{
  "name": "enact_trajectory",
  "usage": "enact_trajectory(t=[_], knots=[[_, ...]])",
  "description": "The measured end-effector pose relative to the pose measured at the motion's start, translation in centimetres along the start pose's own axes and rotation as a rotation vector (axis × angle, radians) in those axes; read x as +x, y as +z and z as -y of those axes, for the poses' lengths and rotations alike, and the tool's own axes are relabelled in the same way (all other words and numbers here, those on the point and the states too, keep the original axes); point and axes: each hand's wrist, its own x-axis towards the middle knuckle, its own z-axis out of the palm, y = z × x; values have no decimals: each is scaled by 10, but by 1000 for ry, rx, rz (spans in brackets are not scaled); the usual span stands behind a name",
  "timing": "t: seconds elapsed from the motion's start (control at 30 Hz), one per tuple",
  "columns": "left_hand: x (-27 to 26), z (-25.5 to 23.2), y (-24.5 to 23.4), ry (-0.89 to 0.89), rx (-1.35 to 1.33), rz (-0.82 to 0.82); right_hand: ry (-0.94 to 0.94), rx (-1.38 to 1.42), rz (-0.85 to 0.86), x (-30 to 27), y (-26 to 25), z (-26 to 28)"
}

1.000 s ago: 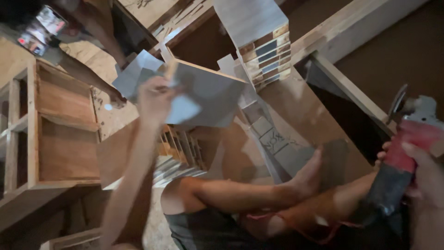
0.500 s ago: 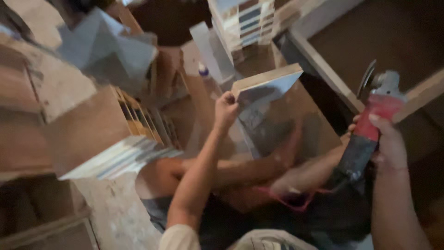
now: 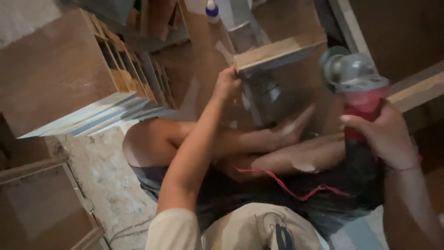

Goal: The person sits on the floor and uses a handheld power sander to smooth the edges and surfaces of small wooden blocks. They repeatedly pick up blocks from a nearby stack, sand them, and place them back down.

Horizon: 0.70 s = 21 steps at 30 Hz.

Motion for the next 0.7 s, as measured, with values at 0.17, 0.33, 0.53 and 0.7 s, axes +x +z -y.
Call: enact_trajectory(t=[0.17,0.33,0.53,0.7], knots=[[-6,-24,-5,10,407,-47,51,-402,98,15,37,45],[-9,-32,-4,128,421,-60,127,-493,208,36,71,94],[-21,-55,-3,-77,276,-5,4,-531,258,47,96,117],[-18,-49,-7,252,298,-18,-36,-557,290,51,101,120]])
